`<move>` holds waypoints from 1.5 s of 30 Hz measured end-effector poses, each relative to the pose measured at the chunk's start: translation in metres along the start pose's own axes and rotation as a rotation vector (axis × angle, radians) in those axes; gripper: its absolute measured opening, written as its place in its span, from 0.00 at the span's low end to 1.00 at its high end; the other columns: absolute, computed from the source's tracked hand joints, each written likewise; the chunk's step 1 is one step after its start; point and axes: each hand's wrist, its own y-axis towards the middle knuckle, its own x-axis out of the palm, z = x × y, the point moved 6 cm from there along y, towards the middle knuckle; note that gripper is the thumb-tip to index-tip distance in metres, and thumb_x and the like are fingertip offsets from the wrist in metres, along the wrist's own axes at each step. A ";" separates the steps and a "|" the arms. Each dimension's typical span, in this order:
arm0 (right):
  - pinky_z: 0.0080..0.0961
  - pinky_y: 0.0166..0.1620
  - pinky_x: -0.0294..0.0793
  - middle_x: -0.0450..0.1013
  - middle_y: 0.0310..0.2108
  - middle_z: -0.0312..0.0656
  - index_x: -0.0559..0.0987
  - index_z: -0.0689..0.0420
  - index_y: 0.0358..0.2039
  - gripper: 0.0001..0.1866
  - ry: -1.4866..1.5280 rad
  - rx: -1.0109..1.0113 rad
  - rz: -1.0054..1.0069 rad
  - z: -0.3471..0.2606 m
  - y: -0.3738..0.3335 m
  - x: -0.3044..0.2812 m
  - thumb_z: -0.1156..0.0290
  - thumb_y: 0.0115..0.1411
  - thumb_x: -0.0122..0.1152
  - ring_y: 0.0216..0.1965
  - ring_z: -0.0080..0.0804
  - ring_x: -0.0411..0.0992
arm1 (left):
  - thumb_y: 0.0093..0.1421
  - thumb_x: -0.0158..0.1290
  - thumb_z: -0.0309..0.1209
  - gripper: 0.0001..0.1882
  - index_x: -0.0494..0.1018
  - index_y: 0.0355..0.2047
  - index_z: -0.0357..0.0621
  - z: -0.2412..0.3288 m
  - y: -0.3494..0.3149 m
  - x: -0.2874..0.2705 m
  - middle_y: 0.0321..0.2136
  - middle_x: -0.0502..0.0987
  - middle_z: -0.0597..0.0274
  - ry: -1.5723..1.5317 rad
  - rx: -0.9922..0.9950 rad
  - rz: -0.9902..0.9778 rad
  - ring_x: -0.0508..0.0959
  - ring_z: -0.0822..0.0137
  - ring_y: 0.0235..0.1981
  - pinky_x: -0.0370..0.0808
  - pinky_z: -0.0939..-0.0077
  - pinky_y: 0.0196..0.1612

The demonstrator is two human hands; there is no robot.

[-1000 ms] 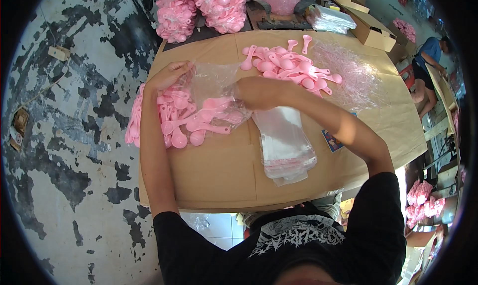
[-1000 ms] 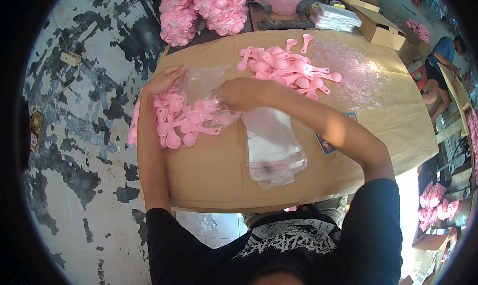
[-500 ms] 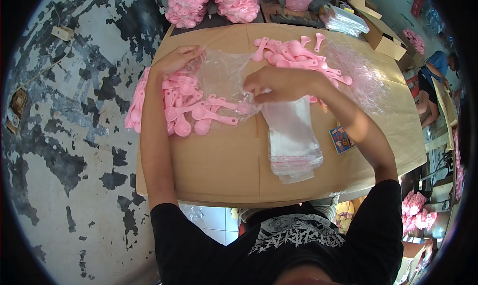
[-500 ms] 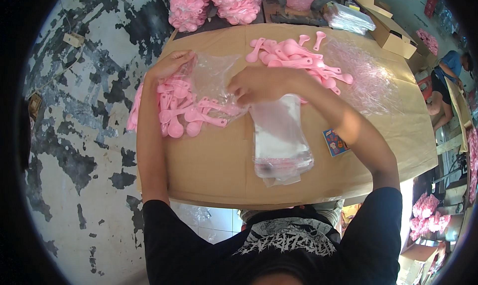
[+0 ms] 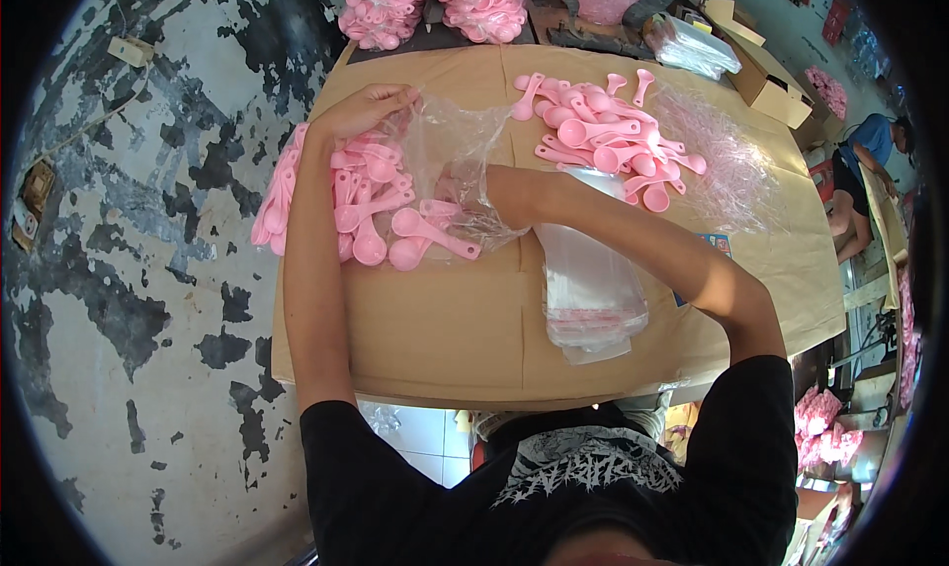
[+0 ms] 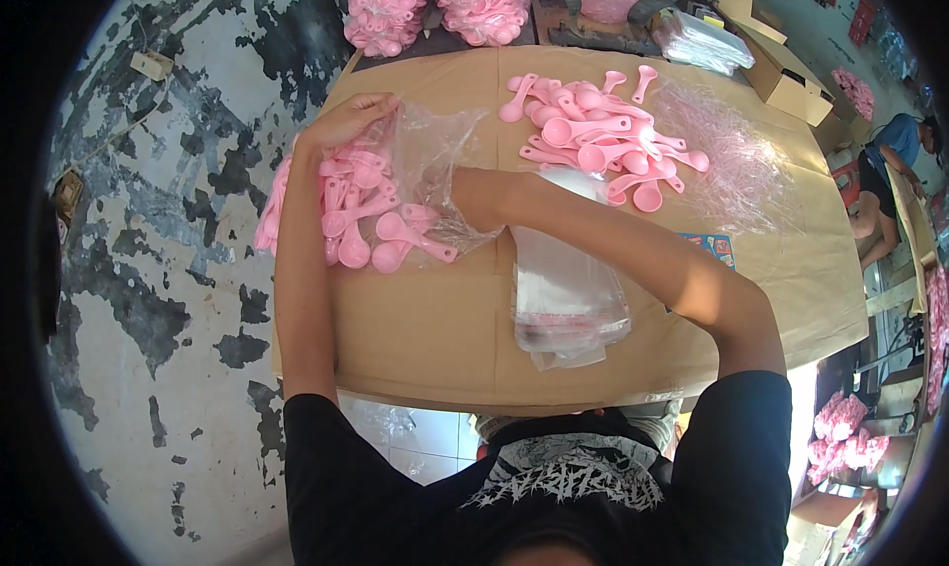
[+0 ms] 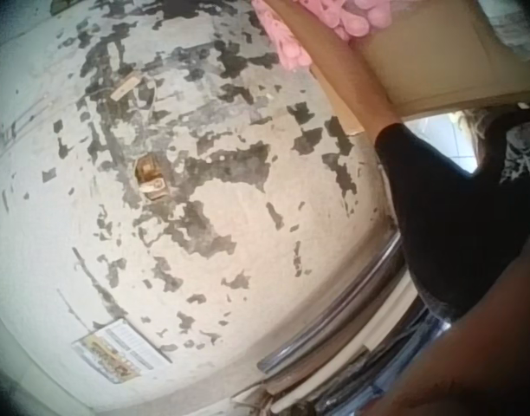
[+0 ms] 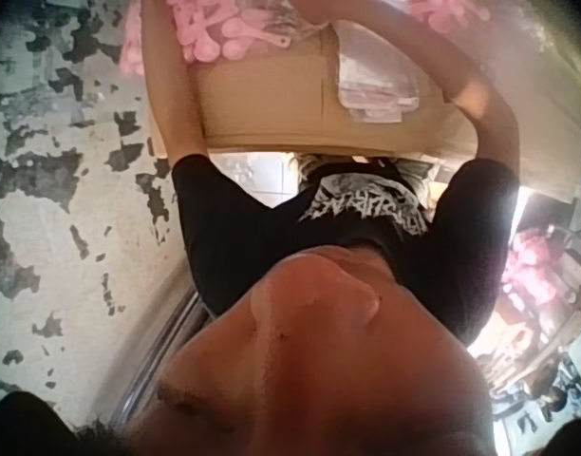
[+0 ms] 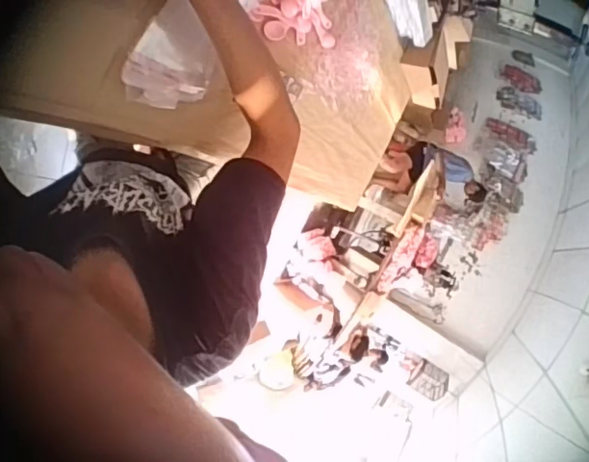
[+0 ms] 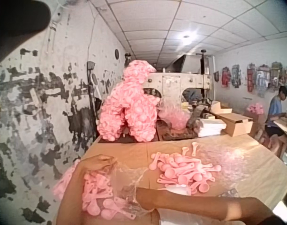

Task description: The person opens a plastic bag containing pink plastic scoops and removes them one by one, placing them on the table. They also handle small printed cards and a yellow sticky note, arranging items on the work surface.

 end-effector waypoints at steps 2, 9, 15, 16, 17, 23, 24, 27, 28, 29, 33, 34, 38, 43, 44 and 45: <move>0.36 0.49 0.70 0.68 0.43 0.49 0.72 0.62 0.46 0.19 -0.084 -0.061 0.003 0.003 -0.003 0.004 0.66 0.57 0.62 0.43 0.47 0.69 | 0.69 0.45 0.50 0.20 0.75 0.37 0.46 0.004 0.002 0.002 0.28 0.74 0.73 -0.001 0.026 0.001 0.74 0.78 0.31 0.70 0.81 0.37; 0.40 0.44 0.73 0.68 0.46 0.51 0.73 0.62 0.46 0.25 -0.110 0.064 -0.056 -0.009 -0.007 -0.003 0.60 0.52 0.67 0.39 0.51 0.74 | 0.70 0.45 0.48 0.19 0.75 0.37 0.45 -0.002 0.000 0.000 0.26 0.74 0.70 -0.010 0.014 -0.003 0.74 0.77 0.29 0.70 0.82 0.35; 0.41 0.43 0.73 0.75 0.37 0.48 0.77 0.58 0.45 0.22 -0.111 0.082 0.065 0.001 -0.016 -0.033 0.60 0.53 0.68 0.39 0.51 0.74 | 0.70 0.47 0.45 0.17 0.76 0.38 0.44 0.001 0.003 0.004 0.33 0.73 0.75 -0.074 -0.064 -0.007 0.69 0.80 0.37 0.66 0.82 0.46; 0.41 0.43 0.73 0.75 0.35 0.48 0.77 0.58 0.44 0.21 -0.110 0.077 0.113 -0.003 -0.020 -0.049 0.61 0.53 0.68 0.39 0.51 0.74 | 0.69 0.47 0.45 0.18 0.76 0.39 0.44 0.000 0.002 0.004 0.33 0.73 0.75 -0.077 -0.068 -0.006 0.69 0.80 0.36 0.67 0.82 0.45; 0.41 0.43 0.73 0.75 0.35 0.48 0.77 0.58 0.44 0.21 -0.106 0.071 0.108 -0.006 -0.020 -0.062 0.61 0.53 0.68 0.39 0.51 0.74 | 0.69 0.47 0.45 0.18 0.76 0.39 0.44 -0.001 -0.001 0.002 0.33 0.73 0.75 -0.080 -0.073 -0.001 0.69 0.80 0.36 0.67 0.82 0.45; 0.41 0.43 0.74 0.77 0.37 0.49 0.83 0.58 0.38 0.18 -0.239 0.312 0.095 -0.009 -0.058 -0.141 0.59 0.51 0.69 0.39 0.48 0.76 | 0.70 0.45 0.48 0.20 0.76 0.37 0.44 0.012 -0.006 0.007 0.26 0.73 0.71 -0.055 -0.001 0.011 0.73 0.79 0.28 0.70 0.83 0.34; 0.40 0.42 0.74 0.77 0.35 0.49 0.82 0.58 0.39 0.18 -0.255 0.301 0.124 -0.005 -0.067 -0.150 0.60 0.51 0.69 0.37 0.48 0.75 | 0.70 0.45 0.48 0.20 0.76 0.37 0.44 0.013 -0.006 0.007 0.26 0.73 0.71 -0.061 -0.005 0.022 0.73 0.79 0.28 0.70 0.83 0.33; 0.36 0.40 0.72 0.76 0.33 0.48 0.81 0.61 0.38 0.17 -0.257 0.322 0.164 0.002 -0.098 -0.175 0.63 0.52 0.70 0.34 0.44 0.74 | 0.70 0.45 0.47 0.20 0.76 0.36 0.44 0.009 -0.003 0.006 0.27 0.74 0.72 -0.079 -0.022 0.045 0.73 0.79 0.28 0.71 0.83 0.34; 0.33 0.38 0.71 0.75 0.32 0.45 0.80 0.63 0.36 0.16 -0.234 0.351 0.175 0.004 -0.106 -0.183 0.65 0.52 0.70 0.34 0.39 0.74 | 0.70 0.45 0.47 0.19 0.76 0.36 0.44 0.006 -0.004 0.004 0.27 0.74 0.72 -0.089 -0.045 0.054 0.73 0.79 0.29 0.71 0.83 0.34; 0.33 0.38 0.71 0.75 0.32 0.45 0.80 0.63 0.36 0.16 -0.235 0.351 0.174 0.004 -0.112 -0.189 0.65 0.52 0.70 0.34 0.39 0.74 | 0.70 0.45 0.47 0.19 0.76 0.36 0.44 0.005 -0.004 0.003 0.27 0.74 0.72 -0.090 -0.044 0.054 0.73 0.79 0.29 0.71 0.83 0.34; 0.30 0.36 0.69 0.73 0.29 0.42 0.79 0.65 0.37 0.13 -0.072 0.606 0.249 0.031 -0.145 -0.208 0.70 0.55 0.68 0.30 0.31 0.70 | 0.70 0.46 0.45 0.18 0.76 0.37 0.44 0.005 -0.003 0.005 0.28 0.74 0.74 -0.088 -0.046 0.013 0.73 0.80 0.29 0.71 0.84 0.34; 0.28 0.35 0.73 0.76 0.29 0.44 0.79 0.64 0.41 0.15 -0.131 0.548 0.254 0.030 -0.146 -0.213 0.69 0.56 0.67 0.28 0.30 0.72 | 0.70 0.46 0.44 0.17 0.76 0.37 0.44 0.003 -0.003 0.004 0.28 0.74 0.74 -0.107 -0.056 0.003 0.73 0.81 0.30 0.71 0.85 0.35; 0.27 0.34 0.76 0.78 0.30 0.44 0.79 0.62 0.47 0.18 -0.193 0.471 0.288 0.031 -0.148 -0.219 0.68 0.58 0.64 0.27 0.28 0.74 | 0.70 0.46 0.44 0.17 0.76 0.38 0.44 0.004 -0.001 0.004 0.29 0.74 0.74 -0.104 -0.048 0.026 0.73 0.81 0.30 0.71 0.85 0.35; 0.29 0.32 0.66 0.68 0.23 0.41 0.78 0.65 0.35 0.16 -0.181 0.525 0.357 0.032 -0.146 -0.222 0.64 0.57 0.68 0.26 0.27 0.62 | 0.70 0.46 0.45 0.18 0.76 0.38 0.44 0.002 -0.002 0.003 0.29 0.74 0.74 -0.117 -0.075 0.027 0.73 0.81 0.30 0.71 0.85 0.35; 0.29 0.32 0.65 0.67 0.22 0.41 0.77 0.65 0.35 0.16 -0.210 0.533 0.365 0.032 -0.146 -0.223 0.63 0.57 0.68 0.25 0.28 0.61 | 0.70 0.46 0.45 0.18 0.76 0.38 0.44 0.001 -0.001 0.002 0.29 0.74 0.74 -0.118 -0.075 0.028 0.73 0.81 0.30 0.71 0.85 0.35; 0.29 0.32 0.65 0.67 0.22 0.41 0.77 0.65 0.35 0.16 -0.210 0.532 0.364 0.032 -0.145 -0.223 0.63 0.57 0.68 0.25 0.28 0.61 | 0.70 0.45 0.45 0.18 0.76 0.38 0.44 0.002 0.000 0.003 0.29 0.74 0.74 -0.097 -0.055 0.008 0.73 0.81 0.30 0.71 0.85 0.35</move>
